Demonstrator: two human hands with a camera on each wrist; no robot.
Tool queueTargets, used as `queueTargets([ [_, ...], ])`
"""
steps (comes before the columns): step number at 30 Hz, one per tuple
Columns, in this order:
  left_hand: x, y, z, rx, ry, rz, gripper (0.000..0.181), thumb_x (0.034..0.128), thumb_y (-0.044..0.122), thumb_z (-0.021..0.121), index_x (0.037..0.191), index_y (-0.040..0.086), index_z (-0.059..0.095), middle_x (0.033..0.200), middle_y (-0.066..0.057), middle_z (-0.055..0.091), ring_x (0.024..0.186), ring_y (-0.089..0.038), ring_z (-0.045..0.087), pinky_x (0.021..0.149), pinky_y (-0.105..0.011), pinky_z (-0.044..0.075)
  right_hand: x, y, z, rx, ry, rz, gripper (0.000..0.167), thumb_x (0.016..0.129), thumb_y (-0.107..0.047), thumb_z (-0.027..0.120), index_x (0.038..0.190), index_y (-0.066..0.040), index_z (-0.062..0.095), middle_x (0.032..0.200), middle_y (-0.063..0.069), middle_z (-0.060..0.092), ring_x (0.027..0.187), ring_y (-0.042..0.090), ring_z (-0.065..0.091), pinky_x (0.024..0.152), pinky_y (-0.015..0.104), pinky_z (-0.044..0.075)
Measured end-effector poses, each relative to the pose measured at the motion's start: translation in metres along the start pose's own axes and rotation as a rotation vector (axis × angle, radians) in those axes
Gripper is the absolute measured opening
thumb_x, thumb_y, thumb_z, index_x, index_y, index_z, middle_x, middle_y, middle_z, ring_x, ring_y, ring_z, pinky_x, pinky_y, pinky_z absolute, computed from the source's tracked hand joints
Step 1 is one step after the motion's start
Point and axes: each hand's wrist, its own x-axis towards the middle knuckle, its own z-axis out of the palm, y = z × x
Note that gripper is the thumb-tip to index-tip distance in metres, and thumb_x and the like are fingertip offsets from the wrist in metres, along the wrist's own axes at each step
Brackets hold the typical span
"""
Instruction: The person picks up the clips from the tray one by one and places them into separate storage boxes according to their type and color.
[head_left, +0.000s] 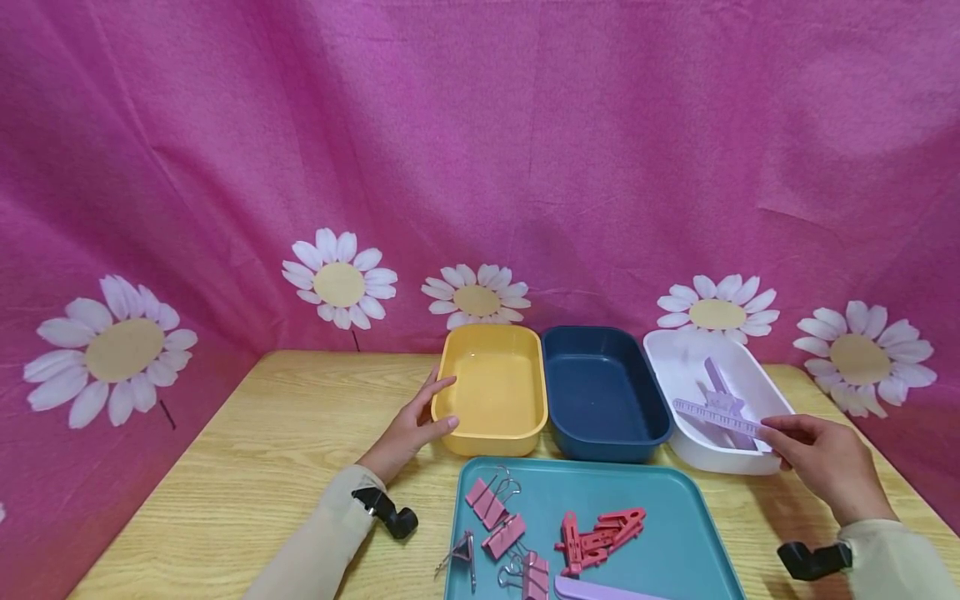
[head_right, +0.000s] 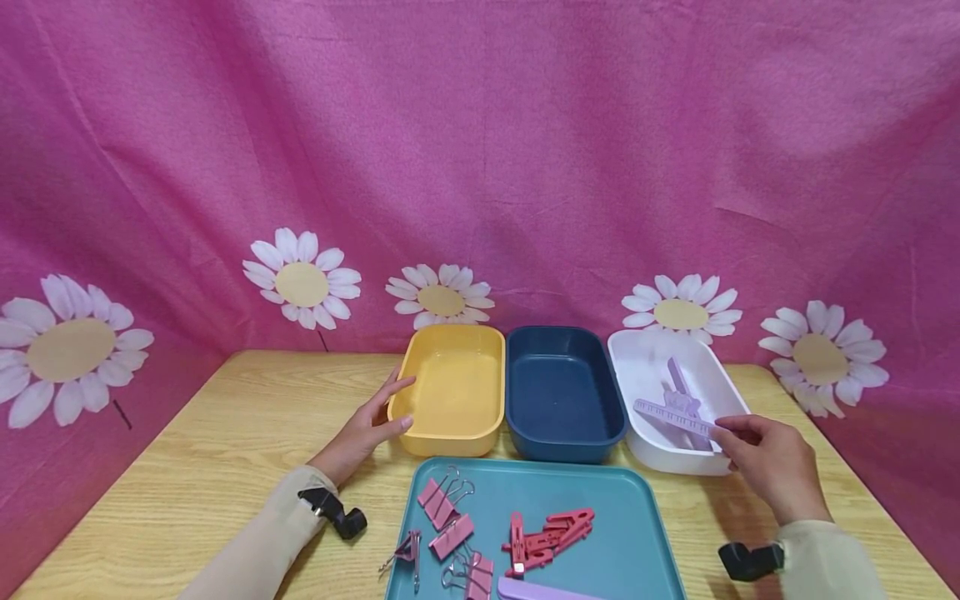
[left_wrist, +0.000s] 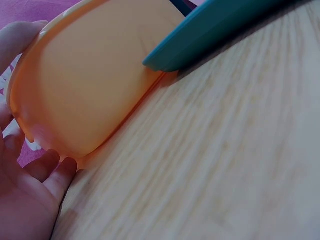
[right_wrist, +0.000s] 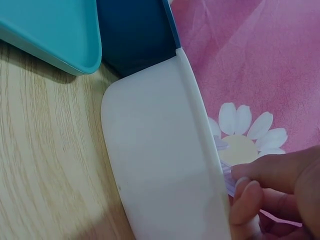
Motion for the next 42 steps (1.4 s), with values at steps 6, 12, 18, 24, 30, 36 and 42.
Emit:
queueTargets([
  [6, 0.0007, -0.0013, -0.0003, -0.002, -0.006, 0.001, 0.061, 0.094, 0.021, 0.064, 0.149, 0.024, 0.036, 0.161, 0.011, -0.002, 0.145, -0.017, 0.016, 0.112, -0.034, 0.027, 0.0007, 0.0011, 0.0002, 0.008, -0.006, 0.005, 0.058, 0.095, -0.041, 0.06, 0.123, 0.009, 0.058, 0.092, 0.011, 0.066, 0.07, 0.017, 0.056, 0.056, 0.024, 0.051],
  [12, 0.0008, -0.0011, -0.0003, -0.006, -0.002, 0.002, 0.061, 0.0931, 0.024, 0.066, 0.148, 0.027, 0.038, 0.16, 0.015, -0.001, 0.144, -0.016, 0.018, 0.111, -0.031, 0.029, 0.0009, 0.0021, 0.0008, 0.003, 0.001, -0.014, 0.057, 0.095, -0.04, 0.06, 0.123, 0.009, 0.058, 0.09, 0.009, 0.066, 0.069, 0.017, 0.056, 0.056, 0.025, 0.051],
  [18, 0.0014, -0.0014, -0.0005, -0.003, -0.004, 0.001, 0.061, 0.0922, 0.028, 0.067, 0.146, 0.03, 0.039, 0.159, 0.017, 0.0, 0.144, -0.014, 0.017, 0.111, -0.03, 0.028, 0.0007, 0.0019, 0.001, -0.003, 0.011, -0.027, 0.057, 0.095, -0.04, 0.06, 0.122, 0.009, 0.058, 0.09, 0.009, 0.066, 0.068, 0.016, 0.055, 0.056, 0.024, 0.051],
  [24, 0.0007, 0.0, 0.0003, 0.001, 0.003, -0.008, 0.061, 0.0926, 0.027, 0.066, 0.147, 0.029, 0.039, 0.16, 0.016, 0.001, 0.145, -0.015, 0.014, 0.113, -0.032, 0.025, 0.001, 0.003, 0.0011, 0.007, 0.006, -0.022, 0.056, 0.095, -0.039, 0.06, 0.123, 0.01, 0.058, 0.092, 0.01, 0.067, 0.069, 0.015, 0.057, 0.057, 0.024, 0.052],
  [30, 0.0004, 0.0, 0.0004, 0.002, 0.005, -0.001, 0.062, 0.0927, 0.025, 0.066, 0.148, 0.027, 0.038, 0.16, 0.014, 0.0, 0.146, -0.017, 0.014, 0.113, -0.035, 0.026, 0.0019, 0.0024, 0.0004, 0.016, -0.012, -0.005, 0.057, 0.095, -0.039, 0.06, 0.124, 0.01, 0.057, 0.095, 0.012, 0.067, 0.071, 0.016, 0.058, 0.058, 0.024, 0.053],
  [36, 0.001, -0.0019, -0.0001, 0.002, 0.005, 0.001, 0.062, 0.0926, 0.025, 0.066, 0.147, 0.029, 0.038, 0.16, 0.016, 0.0, 0.145, -0.016, 0.017, 0.112, -0.033, 0.028, 0.0018, 0.0004, 0.0003, 0.004, -0.008, 0.008, 0.053, 0.095, -0.034, 0.061, 0.124, 0.011, 0.056, 0.101, 0.018, 0.066, 0.075, 0.019, 0.058, 0.058, 0.023, 0.052],
  [42, 0.0013, -0.0011, 0.0001, 0.001, -0.004, 0.007, 0.063, 0.0934, 0.023, 0.065, 0.149, 0.026, 0.036, 0.161, 0.012, -0.002, 0.145, -0.018, 0.017, 0.112, -0.034, 0.028, 0.0016, -0.0005, 0.0004, -0.003, -0.007, 0.017, 0.052, 0.095, -0.032, 0.061, 0.125, 0.01, 0.056, 0.105, 0.021, 0.064, 0.077, 0.021, 0.057, 0.058, 0.023, 0.052],
])
